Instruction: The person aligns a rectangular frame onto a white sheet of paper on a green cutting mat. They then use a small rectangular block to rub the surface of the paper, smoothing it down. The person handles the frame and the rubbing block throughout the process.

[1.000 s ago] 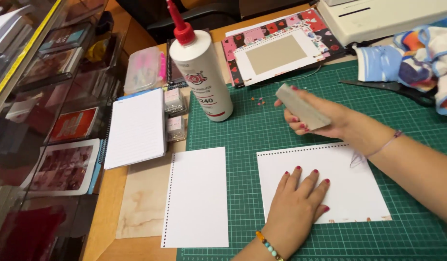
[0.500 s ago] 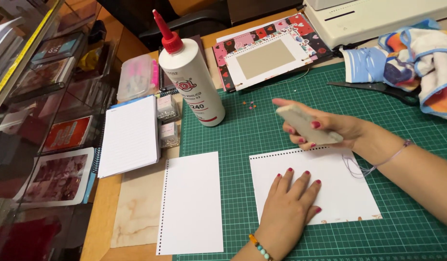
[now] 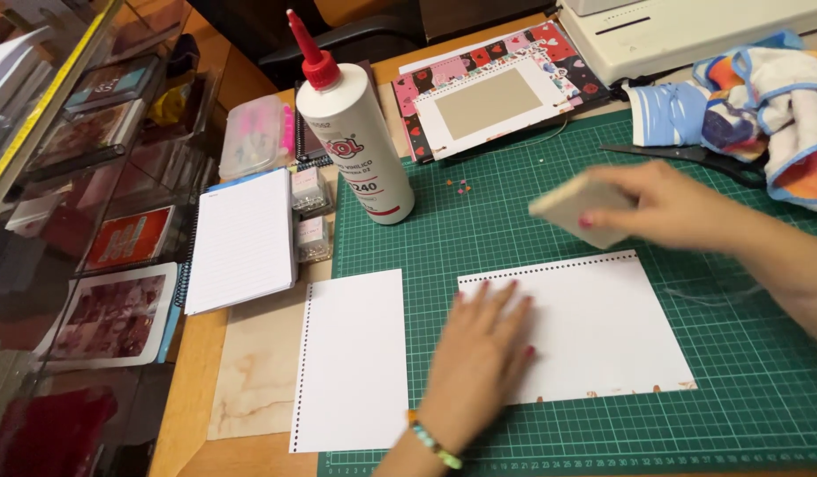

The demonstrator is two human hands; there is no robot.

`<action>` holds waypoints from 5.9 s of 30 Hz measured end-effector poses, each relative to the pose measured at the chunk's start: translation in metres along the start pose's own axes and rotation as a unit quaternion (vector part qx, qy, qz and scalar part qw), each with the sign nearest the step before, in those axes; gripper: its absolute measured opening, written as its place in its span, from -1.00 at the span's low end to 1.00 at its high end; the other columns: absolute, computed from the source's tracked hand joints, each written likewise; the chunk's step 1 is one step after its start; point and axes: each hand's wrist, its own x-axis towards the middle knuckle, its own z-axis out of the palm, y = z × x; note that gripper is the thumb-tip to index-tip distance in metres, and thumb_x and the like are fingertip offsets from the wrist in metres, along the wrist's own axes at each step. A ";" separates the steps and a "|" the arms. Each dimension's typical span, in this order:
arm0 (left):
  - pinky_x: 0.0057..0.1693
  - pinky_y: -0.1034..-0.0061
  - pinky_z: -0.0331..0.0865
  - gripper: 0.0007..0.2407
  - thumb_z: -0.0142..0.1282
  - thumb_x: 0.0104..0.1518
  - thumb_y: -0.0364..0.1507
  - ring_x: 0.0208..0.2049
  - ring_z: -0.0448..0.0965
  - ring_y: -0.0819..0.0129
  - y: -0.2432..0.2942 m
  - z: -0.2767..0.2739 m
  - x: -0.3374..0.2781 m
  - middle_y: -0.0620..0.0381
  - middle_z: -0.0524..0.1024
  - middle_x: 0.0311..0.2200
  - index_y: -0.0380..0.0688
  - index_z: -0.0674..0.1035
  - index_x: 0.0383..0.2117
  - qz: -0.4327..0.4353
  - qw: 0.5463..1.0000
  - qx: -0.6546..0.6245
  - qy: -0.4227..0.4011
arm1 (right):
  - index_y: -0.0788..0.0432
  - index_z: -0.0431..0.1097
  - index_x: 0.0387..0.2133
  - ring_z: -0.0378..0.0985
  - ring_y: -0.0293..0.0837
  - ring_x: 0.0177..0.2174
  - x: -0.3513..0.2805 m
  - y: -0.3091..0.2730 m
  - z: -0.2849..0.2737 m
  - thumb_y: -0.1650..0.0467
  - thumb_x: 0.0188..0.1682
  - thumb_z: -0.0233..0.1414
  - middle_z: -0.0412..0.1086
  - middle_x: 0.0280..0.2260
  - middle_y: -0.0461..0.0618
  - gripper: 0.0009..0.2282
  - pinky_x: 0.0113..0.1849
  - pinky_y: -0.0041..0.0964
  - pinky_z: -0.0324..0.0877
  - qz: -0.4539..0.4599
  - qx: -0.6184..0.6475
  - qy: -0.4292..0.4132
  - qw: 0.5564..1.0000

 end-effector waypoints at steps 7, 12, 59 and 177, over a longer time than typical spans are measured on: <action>0.29 -0.01 0.18 -0.59 0.24 0.11 -0.39 0.13 0.36 -0.16 0.026 0.019 -0.017 -0.21 0.41 0.13 -0.32 0.45 0.06 0.038 0.999 -0.030 0.012 | -0.20 0.46 -0.09 0.60 -0.15 -0.16 -0.004 -0.045 0.068 0.27 -0.07 0.02 0.53 -0.16 -0.32 -0.74 -0.26 -0.05 0.49 -0.139 -0.206 -0.078 0.965; 0.27 -0.19 0.08 -0.44 -0.05 0.21 -0.02 0.22 0.27 -0.34 0.057 0.059 -0.026 -0.24 0.40 0.21 -0.25 0.52 0.15 0.008 0.999 0.029 0.037 | -0.12 0.42 -0.12 0.54 0.01 -0.26 0.012 -0.043 0.107 0.34 -0.02 0.01 0.46 -0.28 -0.20 -0.80 -0.37 0.06 0.47 -0.202 -0.288 -0.067 0.934; 0.29 -0.30 0.03 -0.61 -0.05 0.28 -0.30 0.23 0.25 -0.36 0.055 0.065 -0.032 -0.25 0.41 0.18 -0.30 0.55 0.13 0.005 0.997 -0.036 0.073 | -0.19 0.57 -0.25 0.66 -0.07 -0.31 0.035 -0.076 0.118 0.29 -0.12 0.12 0.63 -0.29 -0.31 -0.82 -0.36 0.01 0.44 -0.211 -0.167 -0.119 0.956; 0.28 -0.24 0.25 -0.74 0.01 0.21 -0.16 0.33 0.35 -0.11 0.044 0.098 -0.011 0.20 0.46 0.17 0.30 0.59 -0.02 -0.030 0.995 0.066 0.068 | -0.46 0.31 0.07 0.49 -0.25 -0.03 -0.040 -0.031 0.090 0.28 -0.03 -0.02 0.43 -0.08 -0.49 -0.63 -0.21 -0.17 0.54 -0.102 -0.382 -0.099 0.913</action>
